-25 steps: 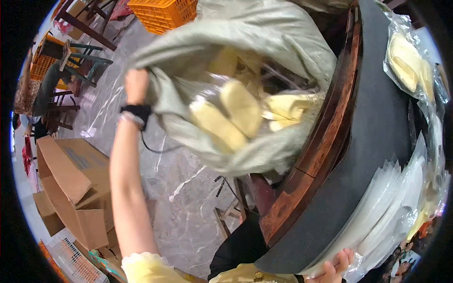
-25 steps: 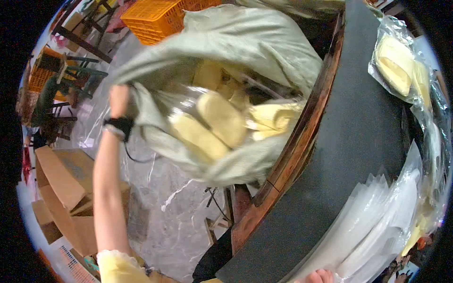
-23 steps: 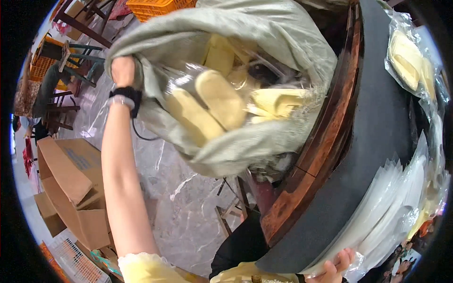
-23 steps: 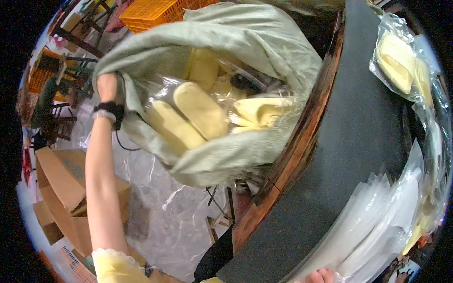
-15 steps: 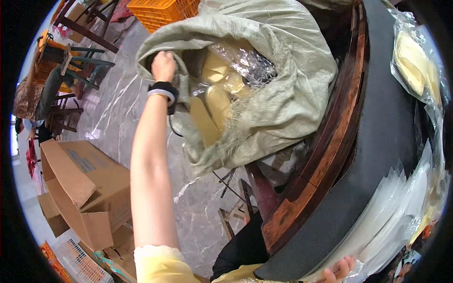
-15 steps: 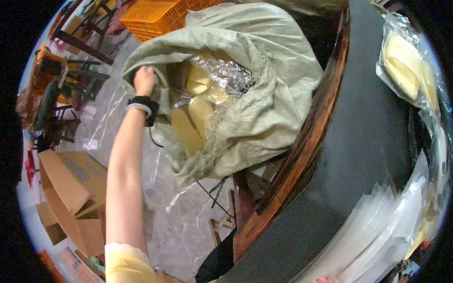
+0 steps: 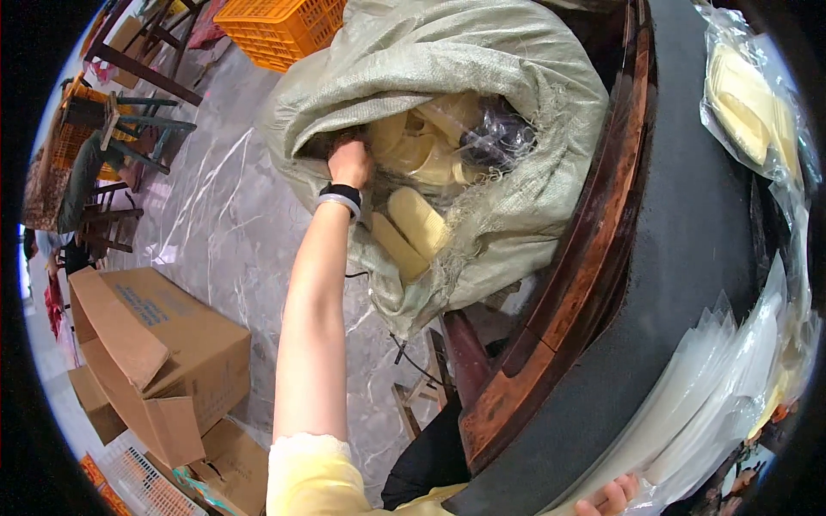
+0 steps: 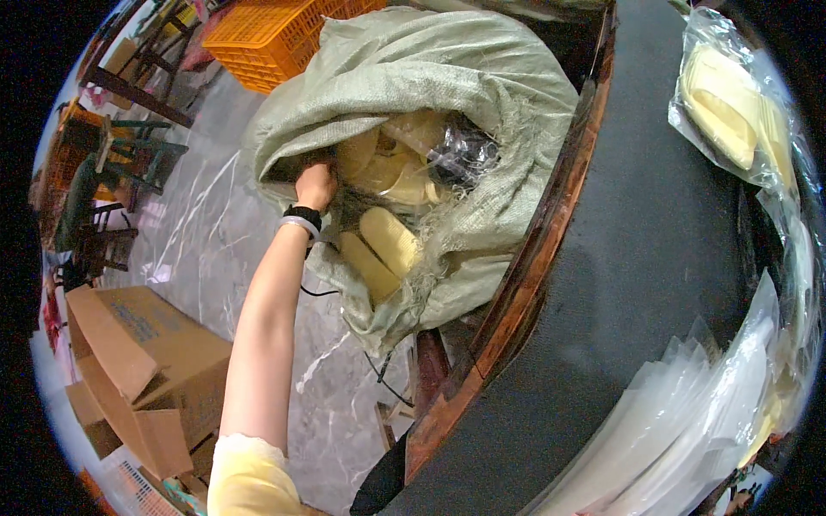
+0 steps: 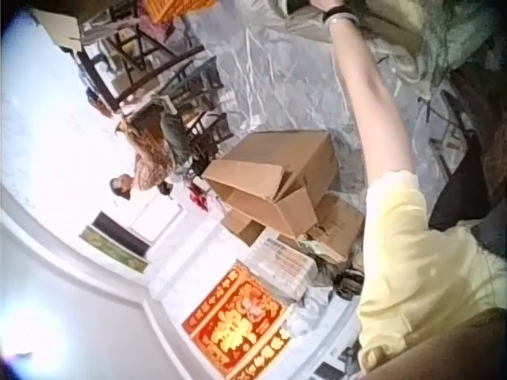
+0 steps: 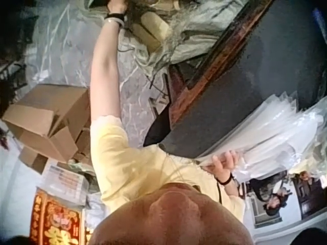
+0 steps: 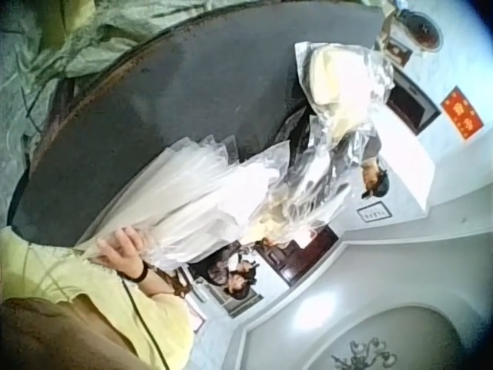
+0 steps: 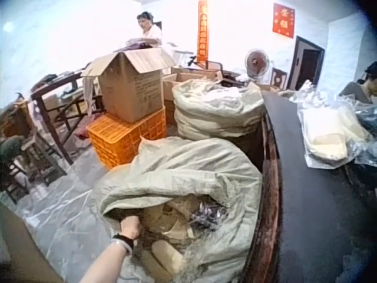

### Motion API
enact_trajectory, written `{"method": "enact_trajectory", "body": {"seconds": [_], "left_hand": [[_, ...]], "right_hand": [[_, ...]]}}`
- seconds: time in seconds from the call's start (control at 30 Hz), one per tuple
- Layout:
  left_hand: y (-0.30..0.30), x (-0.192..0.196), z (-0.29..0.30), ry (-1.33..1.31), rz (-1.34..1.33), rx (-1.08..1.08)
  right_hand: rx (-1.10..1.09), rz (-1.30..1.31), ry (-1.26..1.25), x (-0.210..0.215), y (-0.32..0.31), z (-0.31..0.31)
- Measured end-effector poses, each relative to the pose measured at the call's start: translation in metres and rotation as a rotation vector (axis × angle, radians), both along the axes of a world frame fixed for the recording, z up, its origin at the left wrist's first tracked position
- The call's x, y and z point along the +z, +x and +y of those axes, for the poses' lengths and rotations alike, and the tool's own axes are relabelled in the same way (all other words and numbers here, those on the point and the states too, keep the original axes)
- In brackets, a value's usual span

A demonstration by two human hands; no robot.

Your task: The recorder is packaging pairs of plastic slide sandals into clear plastic bags and placing them into a larger transport bag or container.

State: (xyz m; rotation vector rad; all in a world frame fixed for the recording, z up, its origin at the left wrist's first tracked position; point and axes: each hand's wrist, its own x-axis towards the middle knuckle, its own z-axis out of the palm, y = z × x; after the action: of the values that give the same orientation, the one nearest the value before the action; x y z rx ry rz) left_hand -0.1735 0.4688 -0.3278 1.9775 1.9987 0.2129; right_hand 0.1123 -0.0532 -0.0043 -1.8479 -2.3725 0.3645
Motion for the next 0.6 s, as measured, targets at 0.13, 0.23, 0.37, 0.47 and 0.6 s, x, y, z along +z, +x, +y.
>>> {"method": "enact_trajectory", "body": {"seconds": [0.13,0.23,0.37,0.47,0.6], "left_hand": [[0.001,-0.018,-0.008,-0.094,0.232,-0.181],[0.021,-0.017,-0.023,-0.189,0.398,-0.356],[0.046,-0.012,-0.019,-0.403,-0.163,-0.362],[0.107,0.041,-0.031,-0.491,-1.087,-0.062],[0.148,0.029,-0.004,-0.325,-1.428,0.000]], "right_hand": [[0.017,-0.007,-0.019,0.008,-0.005,0.014],[0.004,-0.029,0.010,0.006,-0.006,0.014],[0.007,0.015,0.012,0.007,-0.007,0.020],[0.011,-0.015,0.004,0.009,-0.004,0.021],[-0.003,0.025,-0.003,0.006,-0.005,0.013]]}}
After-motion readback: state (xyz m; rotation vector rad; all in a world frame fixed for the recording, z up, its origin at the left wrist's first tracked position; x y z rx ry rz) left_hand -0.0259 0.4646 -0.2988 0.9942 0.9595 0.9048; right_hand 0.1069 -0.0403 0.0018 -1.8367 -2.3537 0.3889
